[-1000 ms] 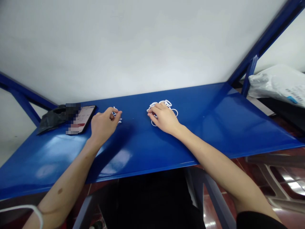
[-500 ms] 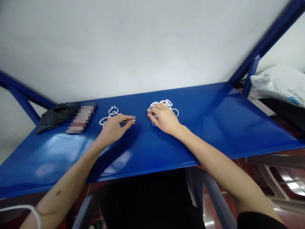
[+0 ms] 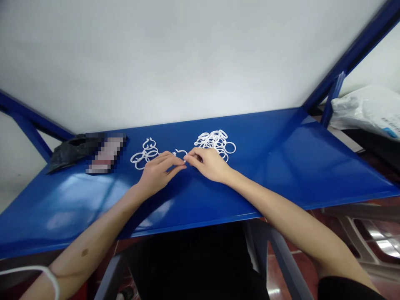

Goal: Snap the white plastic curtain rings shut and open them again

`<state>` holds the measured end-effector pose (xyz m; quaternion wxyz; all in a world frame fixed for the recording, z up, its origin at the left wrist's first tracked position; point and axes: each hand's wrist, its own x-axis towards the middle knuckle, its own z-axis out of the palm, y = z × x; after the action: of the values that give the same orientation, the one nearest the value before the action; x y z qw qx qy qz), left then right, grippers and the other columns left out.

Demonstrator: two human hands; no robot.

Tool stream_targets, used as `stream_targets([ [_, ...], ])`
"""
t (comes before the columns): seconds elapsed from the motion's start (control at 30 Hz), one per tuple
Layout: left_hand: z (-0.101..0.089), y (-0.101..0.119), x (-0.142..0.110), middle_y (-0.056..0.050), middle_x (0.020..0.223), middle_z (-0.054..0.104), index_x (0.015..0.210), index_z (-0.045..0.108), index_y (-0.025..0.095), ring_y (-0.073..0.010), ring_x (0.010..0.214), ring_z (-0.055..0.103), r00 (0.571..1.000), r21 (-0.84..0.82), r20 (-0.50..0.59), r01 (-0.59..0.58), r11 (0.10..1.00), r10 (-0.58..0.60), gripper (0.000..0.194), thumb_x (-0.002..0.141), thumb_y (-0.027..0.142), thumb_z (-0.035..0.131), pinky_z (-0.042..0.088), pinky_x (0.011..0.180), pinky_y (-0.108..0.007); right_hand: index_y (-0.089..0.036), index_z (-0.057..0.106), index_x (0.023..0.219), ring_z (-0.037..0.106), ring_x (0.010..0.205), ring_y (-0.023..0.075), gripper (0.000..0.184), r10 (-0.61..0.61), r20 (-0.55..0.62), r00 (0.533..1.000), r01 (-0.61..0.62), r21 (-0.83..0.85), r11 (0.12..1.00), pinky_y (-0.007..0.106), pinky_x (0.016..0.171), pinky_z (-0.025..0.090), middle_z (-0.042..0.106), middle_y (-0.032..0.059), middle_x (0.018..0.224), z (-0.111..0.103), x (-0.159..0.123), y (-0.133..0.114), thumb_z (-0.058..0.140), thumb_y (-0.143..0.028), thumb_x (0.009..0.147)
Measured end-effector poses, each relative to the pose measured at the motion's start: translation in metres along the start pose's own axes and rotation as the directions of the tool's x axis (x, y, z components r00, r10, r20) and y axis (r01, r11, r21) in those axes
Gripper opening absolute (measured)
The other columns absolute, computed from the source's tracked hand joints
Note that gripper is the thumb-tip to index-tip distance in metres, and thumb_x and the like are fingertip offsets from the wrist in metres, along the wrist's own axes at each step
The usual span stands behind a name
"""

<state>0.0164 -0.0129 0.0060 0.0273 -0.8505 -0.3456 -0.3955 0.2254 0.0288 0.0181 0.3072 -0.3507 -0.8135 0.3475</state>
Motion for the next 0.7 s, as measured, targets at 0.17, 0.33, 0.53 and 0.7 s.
stream_targets([
  [0.17, 0.005, 0.007, 0.001, -0.003, 0.096, 0.074, 0.098, 0.066, 0.021, -0.0153, 0.089, 0.067, 0.991, -0.016, 0.036, -0.126, 0.992, 0.126, 0.007, 0.096, 0.016, 0.061, 0.056, 0.086, -0.033, -0.020, 0.066, 0.087, 0.058, 0.063, 0.0129, 0.024, 0.085, -0.041, 0.995, -0.078, 0.158, 0.984, 0.027, 0.063, 0.045, 0.068, -0.0009, 0.073, 0.002, 0.001, 0.001, 0.059, -0.042, 0.096],
  [0.33, 0.002, 0.012, 0.006, -0.005, 0.100, 0.073, 0.096, 0.067, 0.021, -0.0171, 0.091, 0.065, 0.995, 0.053, -0.098, 0.026, 0.998, -0.021, 0.005, 0.094, 0.018, 0.063, 0.055, 0.085, -0.035, -0.020, 0.065, 0.087, 0.059, 0.066, 0.0134, 0.026, 0.080, -0.144, 0.986, -0.055, 0.165, 0.985, 0.028, 0.064, 0.046, 0.069, 0.0010, 0.077, -0.003, 0.002, 0.002, 0.059, -0.044, 0.095],
  [0.53, -0.001, 0.004, 0.006, -0.004, 0.094, 0.074, 0.109, 0.068, 0.020, -0.0146, 0.073, 0.064, 0.838, -0.021, 0.037, 0.545, 0.838, -0.544, 0.020, 0.096, 0.033, 0.061, 0.053, 0.068, -0.028, -0.020, 0.067, 0.088, 0.059, 0.064, 0.0131, 0.024, 0.032, -0.127, 0.991, -0.013, 0.152, 0.988, 0.027, 0.060, 0.046, 0.068, 0.0009, 0.076, -0.004, 0.001, 0.001, 0.062, -0.042, 0.094],
  [0.7, -0.001, 0.000, 0.005, -0.002, 0.089, 0.078, 0.099, 0.075, 0.023, -0.0164, 0.072, 0.067, 0.777, -0.169, 0.153, 0.629, 0.759, -0.610, 0.024, 0.095, 0.041, 0.060, 0.054, 0.073, -0.031, -0.021, 0.068, 0.108, 0.064, 0.068, 0.0146, 0.023, -0.028, -0.108, 0.994, 0.046, 0.167, 0.985, 0.029, 0.065, 0.053, 0.069, 0.0014, 0.082, -0.001, 0.000, 0.005, 0.063, -0.039, 0.095],
])
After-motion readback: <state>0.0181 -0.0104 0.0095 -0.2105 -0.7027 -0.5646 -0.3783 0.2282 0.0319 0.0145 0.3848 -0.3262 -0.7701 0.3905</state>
